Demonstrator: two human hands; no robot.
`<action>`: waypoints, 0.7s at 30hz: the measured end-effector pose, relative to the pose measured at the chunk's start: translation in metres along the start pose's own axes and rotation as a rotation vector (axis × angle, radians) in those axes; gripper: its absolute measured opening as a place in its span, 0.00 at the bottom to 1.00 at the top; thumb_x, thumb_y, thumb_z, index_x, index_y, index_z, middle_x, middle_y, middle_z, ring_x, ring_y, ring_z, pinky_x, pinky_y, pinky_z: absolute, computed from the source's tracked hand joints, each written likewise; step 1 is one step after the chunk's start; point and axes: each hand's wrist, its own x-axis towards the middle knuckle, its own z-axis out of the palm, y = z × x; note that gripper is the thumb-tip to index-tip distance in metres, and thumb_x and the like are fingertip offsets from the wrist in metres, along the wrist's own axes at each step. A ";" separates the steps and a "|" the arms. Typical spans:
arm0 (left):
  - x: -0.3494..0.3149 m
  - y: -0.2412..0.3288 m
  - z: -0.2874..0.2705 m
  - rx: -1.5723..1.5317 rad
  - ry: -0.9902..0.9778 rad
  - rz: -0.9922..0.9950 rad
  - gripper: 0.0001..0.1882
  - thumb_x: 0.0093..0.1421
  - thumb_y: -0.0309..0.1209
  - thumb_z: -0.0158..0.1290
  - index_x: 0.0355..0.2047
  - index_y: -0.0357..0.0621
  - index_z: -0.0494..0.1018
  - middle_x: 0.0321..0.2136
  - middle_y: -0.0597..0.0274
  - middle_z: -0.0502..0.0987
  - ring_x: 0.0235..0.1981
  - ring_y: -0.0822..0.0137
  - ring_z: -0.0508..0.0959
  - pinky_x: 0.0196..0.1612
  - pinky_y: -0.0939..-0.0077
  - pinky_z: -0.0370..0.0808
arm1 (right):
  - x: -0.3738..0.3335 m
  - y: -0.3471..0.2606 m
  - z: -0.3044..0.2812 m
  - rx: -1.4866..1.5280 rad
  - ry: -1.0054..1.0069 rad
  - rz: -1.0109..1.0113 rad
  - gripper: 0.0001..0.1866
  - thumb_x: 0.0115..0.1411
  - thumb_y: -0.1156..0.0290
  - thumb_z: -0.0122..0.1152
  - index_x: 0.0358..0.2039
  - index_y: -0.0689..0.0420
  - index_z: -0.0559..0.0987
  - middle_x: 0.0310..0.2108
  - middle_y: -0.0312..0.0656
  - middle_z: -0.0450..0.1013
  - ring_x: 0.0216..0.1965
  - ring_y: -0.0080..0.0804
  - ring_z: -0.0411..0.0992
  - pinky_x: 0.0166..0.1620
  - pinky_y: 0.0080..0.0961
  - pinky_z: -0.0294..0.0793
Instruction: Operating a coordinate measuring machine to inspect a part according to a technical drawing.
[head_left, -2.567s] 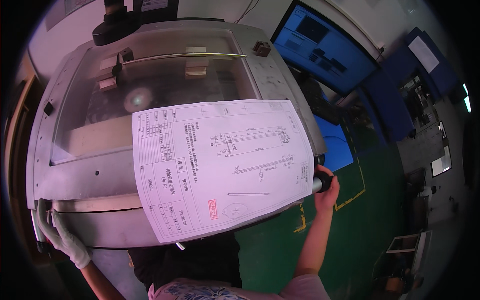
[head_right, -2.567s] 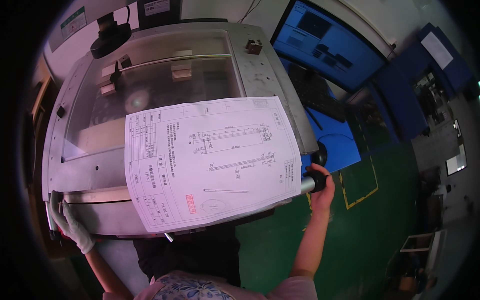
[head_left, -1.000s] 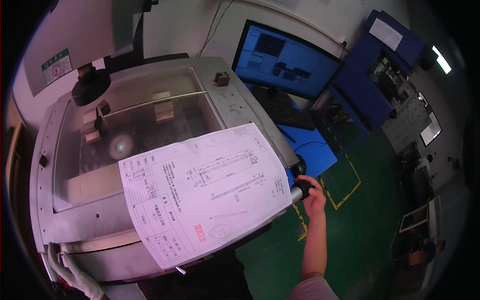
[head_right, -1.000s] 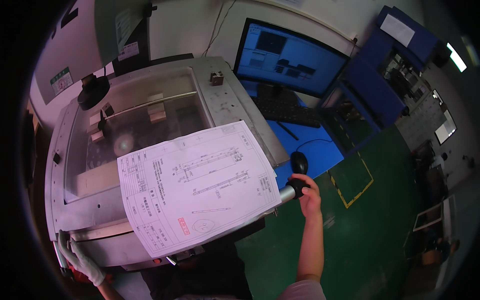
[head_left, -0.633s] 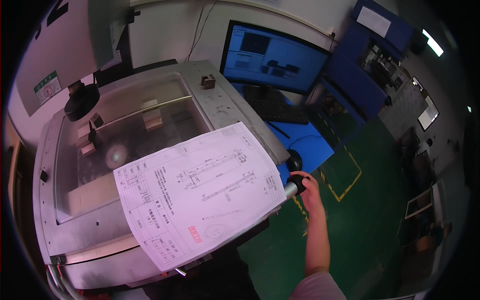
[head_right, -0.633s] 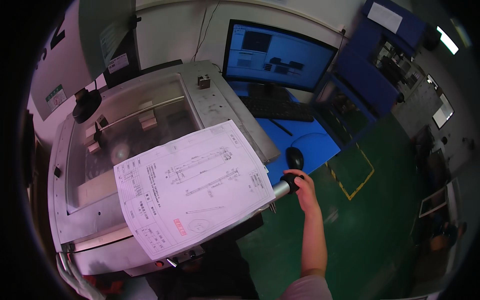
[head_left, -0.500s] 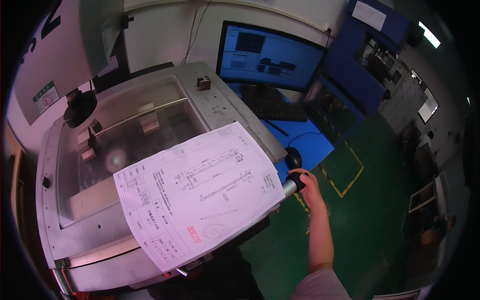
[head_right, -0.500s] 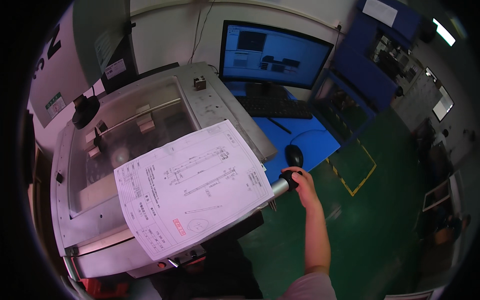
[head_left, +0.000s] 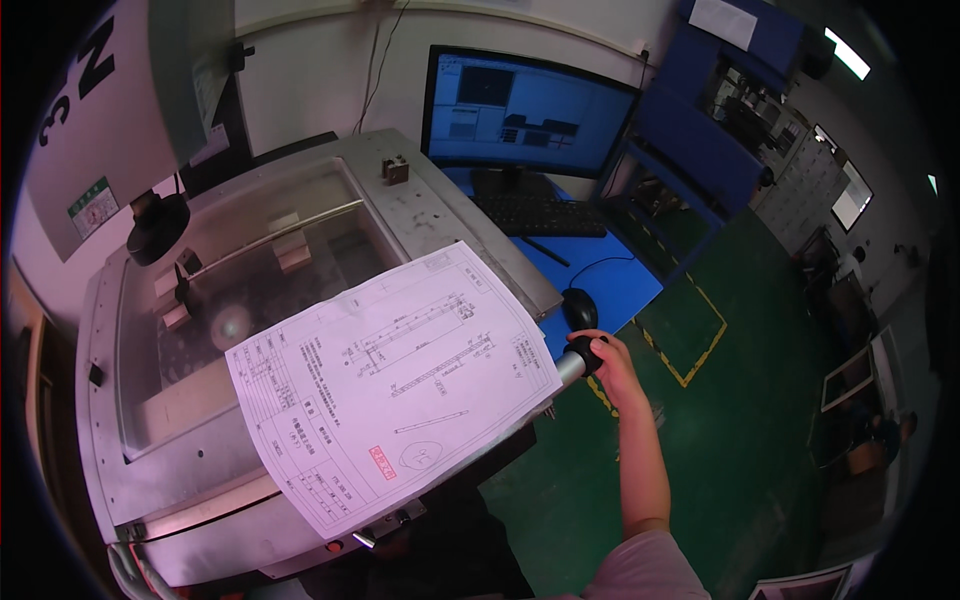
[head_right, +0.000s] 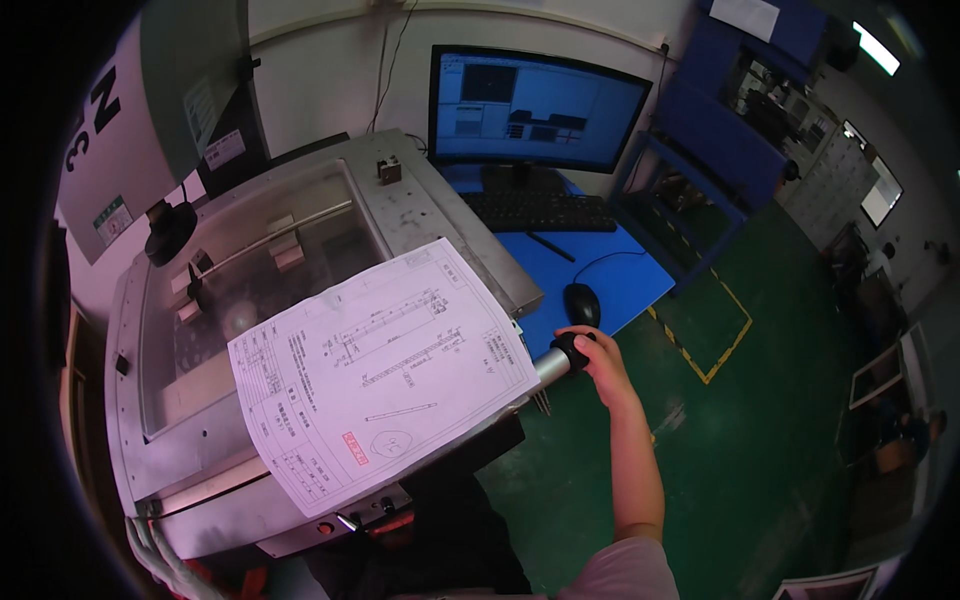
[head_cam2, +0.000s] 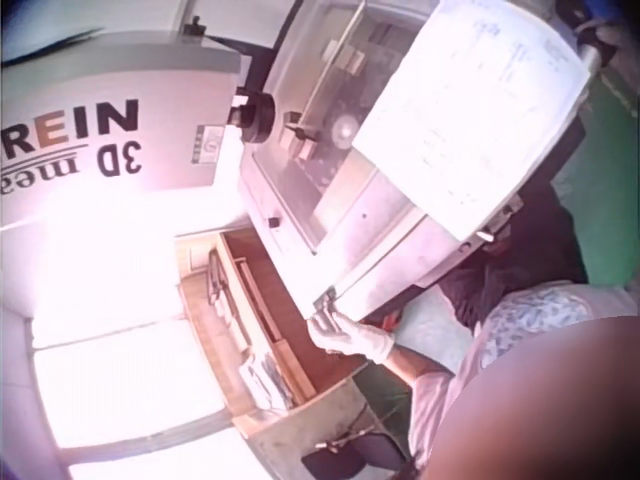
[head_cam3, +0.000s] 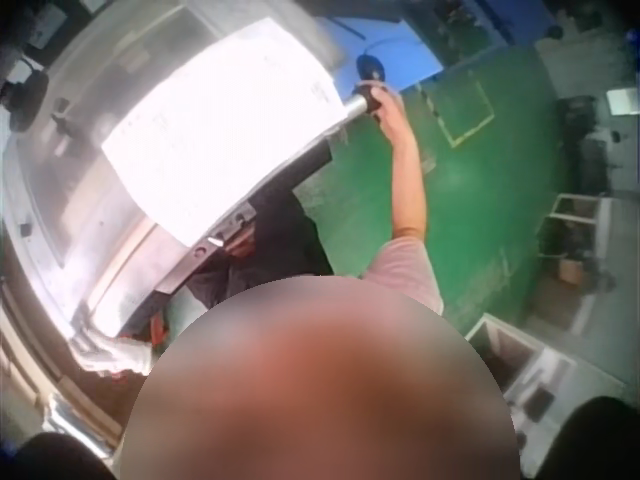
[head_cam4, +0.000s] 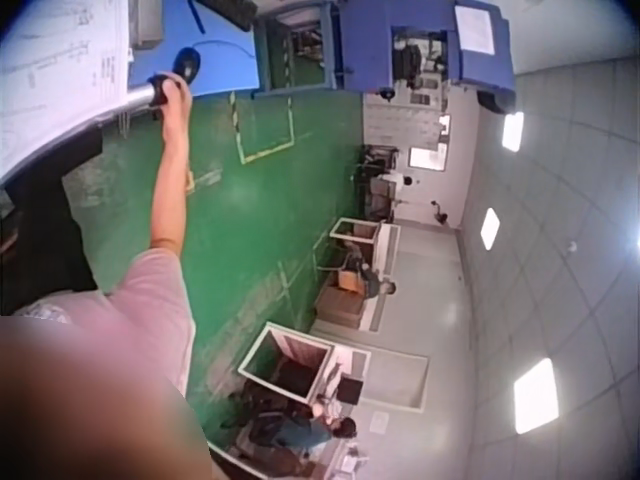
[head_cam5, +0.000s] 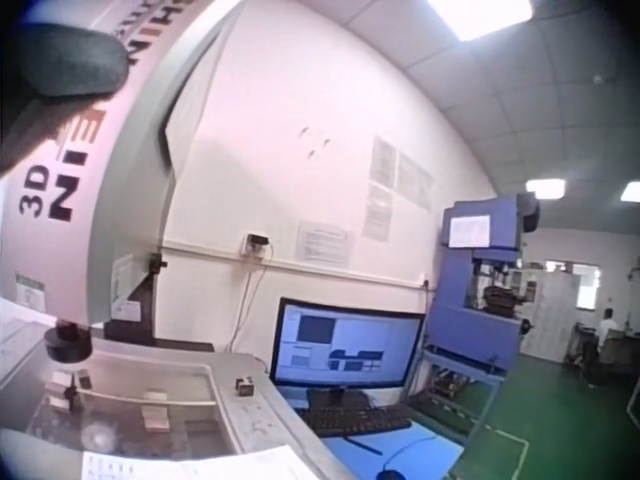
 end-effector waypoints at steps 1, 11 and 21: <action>-0.001 0.005 0.003 0.001 0.004 0.000 0.23 0.49 0.42 0.46 0.37 0.34 0.62 0.35 0.49 0.63 0.36 0.54 0.65 0.40 0.65 0.63 | 0.001 0.000 0.001 0.003 -0.005 0.001 0.20 0.46 0.61 0.46 0.35 0.65 0.68 0.33 0.43 0.66 0.32 0.27 0.66 0.34 0.21 0.67; -0.017 -0.031 0.028 -0.221 -0.155 0.013 0.19 0.56 0.31 0.35 0.48 0.38 0.54 0.45 0.56 0.60 0.45 0.68 0.62 0.47 0.79 0.58 | 0.000 0.001 -0.002 0.037 -0.011 -0.023 0.18 0.46 0.62 0.47 0.34 0.62 0.70 0.31 0.41 0.67 0.31 0.25 0.66 0.33 0.19 0.66; -0.015 -0.018 0.030 -0.272 -0.200 -0.080 0.17 0.57 0.31 0.32 0.47 0.40 0.56 0.45 0.60 0.59 0.44 0.72 0.62 0.47 0.82 0.59 | 0.000 0.003 -0.005 0.005 -0.026 -0.004 0.21 0.47 0.61 0.46 0.36 0.64 0.68 0.34 0.42 0.65 0.34 0.27 0.65 0.37 0.20 0.65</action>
